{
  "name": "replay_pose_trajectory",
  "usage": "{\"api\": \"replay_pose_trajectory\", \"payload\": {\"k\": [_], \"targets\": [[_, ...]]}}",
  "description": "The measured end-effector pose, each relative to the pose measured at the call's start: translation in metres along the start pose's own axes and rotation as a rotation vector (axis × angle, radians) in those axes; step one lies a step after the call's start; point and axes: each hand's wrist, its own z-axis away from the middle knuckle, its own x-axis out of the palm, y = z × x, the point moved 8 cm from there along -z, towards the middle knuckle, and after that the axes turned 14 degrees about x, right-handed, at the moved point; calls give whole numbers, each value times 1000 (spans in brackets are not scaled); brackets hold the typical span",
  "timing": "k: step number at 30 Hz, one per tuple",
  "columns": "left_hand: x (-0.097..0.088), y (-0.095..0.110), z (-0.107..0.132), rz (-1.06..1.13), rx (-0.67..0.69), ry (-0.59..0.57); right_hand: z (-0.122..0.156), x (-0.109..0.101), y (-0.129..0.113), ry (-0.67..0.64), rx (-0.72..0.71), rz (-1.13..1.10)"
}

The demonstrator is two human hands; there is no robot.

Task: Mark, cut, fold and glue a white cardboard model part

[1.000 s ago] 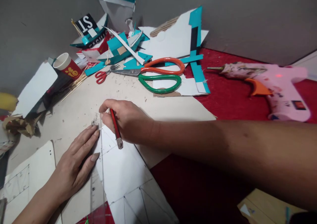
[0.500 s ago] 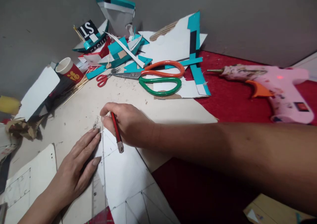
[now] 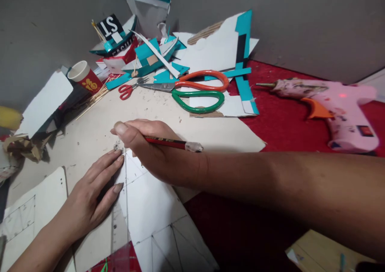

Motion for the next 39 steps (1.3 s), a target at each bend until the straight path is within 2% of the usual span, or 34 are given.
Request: {"api": "replay_pose_trajectory", "payload": {"k": [4,6,9,12,19,27,39], "targets": [[1,0,0,3,10,10,4,12,18,-106,248,16],[1,0,1,0,13,16,5,15,28,-101,359,-8],[1,0,2,0,7,18,6,17,35,-76,424,-23],[2,1,2,-5,1,7,5,19,34,-70,415,-17],[2,2,3,-64,2,6,2,15,25,5,287,118],[2,3,2,-62,6,24,2,17,29,-41,338,20],[-2,2,-1,-41,17,42,1,12,32,-44,366,-61]]}}
